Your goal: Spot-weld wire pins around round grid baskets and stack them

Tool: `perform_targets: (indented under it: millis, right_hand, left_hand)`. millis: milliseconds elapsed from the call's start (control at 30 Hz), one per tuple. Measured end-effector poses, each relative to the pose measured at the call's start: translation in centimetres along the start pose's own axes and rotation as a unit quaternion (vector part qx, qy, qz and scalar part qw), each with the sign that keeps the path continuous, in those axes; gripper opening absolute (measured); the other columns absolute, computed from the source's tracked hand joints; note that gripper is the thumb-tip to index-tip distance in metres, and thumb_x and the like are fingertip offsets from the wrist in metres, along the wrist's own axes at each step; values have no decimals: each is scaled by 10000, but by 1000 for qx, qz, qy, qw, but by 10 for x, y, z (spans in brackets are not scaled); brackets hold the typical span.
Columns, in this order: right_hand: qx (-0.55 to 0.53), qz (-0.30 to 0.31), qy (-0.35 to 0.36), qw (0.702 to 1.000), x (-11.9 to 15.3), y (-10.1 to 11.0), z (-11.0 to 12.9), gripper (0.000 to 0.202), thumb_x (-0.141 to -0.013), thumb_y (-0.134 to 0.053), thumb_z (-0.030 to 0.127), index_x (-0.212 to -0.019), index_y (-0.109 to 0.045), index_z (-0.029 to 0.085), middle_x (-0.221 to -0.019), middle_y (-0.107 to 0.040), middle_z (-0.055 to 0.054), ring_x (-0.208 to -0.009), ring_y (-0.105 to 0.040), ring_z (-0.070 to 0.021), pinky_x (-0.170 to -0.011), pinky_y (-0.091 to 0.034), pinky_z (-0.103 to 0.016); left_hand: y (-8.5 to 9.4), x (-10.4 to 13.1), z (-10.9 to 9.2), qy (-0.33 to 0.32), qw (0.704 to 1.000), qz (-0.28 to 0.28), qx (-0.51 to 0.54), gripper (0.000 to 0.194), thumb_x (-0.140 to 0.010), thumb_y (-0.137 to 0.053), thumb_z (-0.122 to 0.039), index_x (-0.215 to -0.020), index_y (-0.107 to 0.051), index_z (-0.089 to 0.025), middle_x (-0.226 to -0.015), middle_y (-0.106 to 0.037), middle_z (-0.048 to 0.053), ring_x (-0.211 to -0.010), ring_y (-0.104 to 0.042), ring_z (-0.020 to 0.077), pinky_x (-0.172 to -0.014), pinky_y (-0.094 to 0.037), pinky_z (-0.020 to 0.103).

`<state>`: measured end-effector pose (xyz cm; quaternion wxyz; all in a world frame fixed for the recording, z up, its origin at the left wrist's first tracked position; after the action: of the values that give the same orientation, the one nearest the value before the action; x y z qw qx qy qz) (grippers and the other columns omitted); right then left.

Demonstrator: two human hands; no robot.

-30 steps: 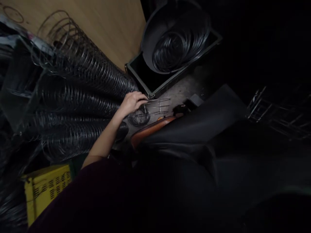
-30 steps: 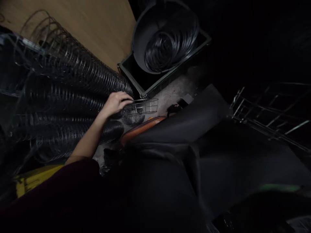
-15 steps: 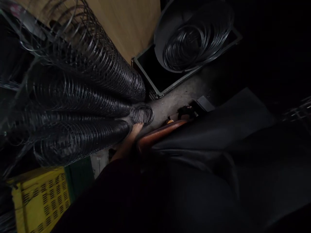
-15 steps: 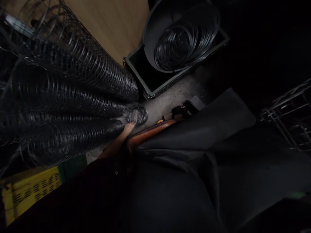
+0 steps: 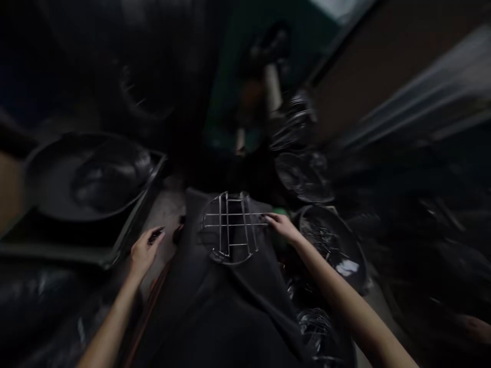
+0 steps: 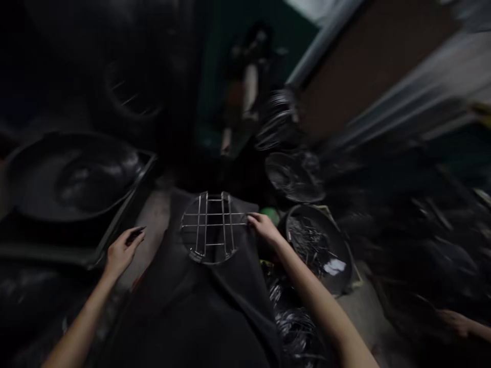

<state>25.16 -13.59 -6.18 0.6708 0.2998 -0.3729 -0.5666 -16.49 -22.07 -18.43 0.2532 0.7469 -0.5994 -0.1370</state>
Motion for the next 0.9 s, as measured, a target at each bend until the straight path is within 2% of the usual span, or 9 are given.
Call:
perform_targets:
  millis: [67, 167, 233, 267, 367, 500, 667, 800, 900]
  right_hand:
    - [9, -81, -4, 997, -23, 52, -5, 224, -932, -582, 370, -1019, -682, 189, -1055, -700, -62, -974, -653, -197, -926, -527, -406]
    - [35, -225, 47, 973, -79, 128, 13, 228, -922, -533, 352, -997, -707, 224, -1075, -717, -63, -1030, -644, -231, -982, -485, -393]
    - [111, -313, 87, 939, -123, 176, 33, 242, -904, -537, 327, -1031, -704, 205, -1089, -706, -87, -1025, -633, -247, -947, -485, -391]
    - [162, -337, 94, 923, -144, 197, 42, 248, -890, -551, 306, -1051, -701, 194, -1094, -700, -103, -1020, -627, -255, -921, -487, -391]
    - [299, -302, 71, 902, -196, 237, 59, 322, -841, -600, 261, -1141, -672, 169, -1147, -674, -141, -1024, -609, -280, -834, -481, -378]
    - [413, -240, 50, 877, -227, 248, 71, 343, -878, -524, 233, -1193, -647, 177, -1164, -670, -138, -976, -610, -264, -734, -438, -337]
    - [528, -153, 89, 831, -224, 255, 88, 414, -951, -335, 127, -1228, -624, 232, -1138, -684, -92, -933, -616, -219, -686, -384, -314]
    - [569, -120, 134, 802, -174, 252, 81, 392, -958, -329, 121, -1227, -595, 221, -1030, -673, -83, -855, -600, -202, -680, -386, -311]
    - [581, -109, 216, 778, -114, 239, 74, 359, -934, -310, 97, -1101, -612, 197, -891, -623, -92, -848, -575, -220, -710, -423, -332]
  left_hand:
    - [-21, -34, -70, -82, 993, -12, 85, 457, -842, -554, -545, -1095, -682, -185, -1119, -711, 94, -1021, -671, 257, -940, -515, 372]
    - [-53, -41, -151, -134, 977, 70, 152, 461, -857, -536, -558, -1104, -691, -200, -1148, -717, 77, -1101, -657, 256, -998, -489, 376]
    - [-74, -35, -174, -124, 969, 131, 171, 441, -856, -548, -552, -1092, -694, -210, -1131, -728, 65, -1090, -667, 254, -983, -499, 371]
    - [-82, -33, -178, -111, 968, 137, 179, 423, -852, -563, -549, -1069, -696, -211, -1106, -734, 61, -1064, -676, 251, -955, -511, 361]
    - [-96, -36, -175, -77, 972, 87, 204, 386, -837, -607, -546, -993, -686, -201, -992, -735, 54, -932, -691, 228, -826, -536, 315]
    - [-102, -56, -175, -96, 966, 93, 219, 369, -831, -631, -533, -964, -677, -193, -944, -719, 46, -858, -675, 199, -763, -526, 278]
    - [-102, -72, -179, -101, 969, 91, 204, 390, -854, -593, -542, -991, -670, -185, -960, -718, 64, -902, -678, 220, -819, -532, 319]
    - [-87, -62, -190, -135, 978, 30, 153, 416, -855, -595, -511, -1113, -669, -193, -1155, -684, 100, -1116, -624, 267, -991, -478, 407]
    - [-62, -50, -219, -167, 976, 16, 141, 425, -913, -539, -484, -1203, -662, -198, -1151, -668, 97, -1081, -619, 238, -960, -485, 380]
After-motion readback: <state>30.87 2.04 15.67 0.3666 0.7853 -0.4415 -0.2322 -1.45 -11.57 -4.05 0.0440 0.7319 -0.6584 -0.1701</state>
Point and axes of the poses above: each hand's wrist, its own x-axis away from the middle knuckle, its own y-axis out of the back of the hand, z = x × y, the point moved 2 cm from there along -x, towards the middle knuckle
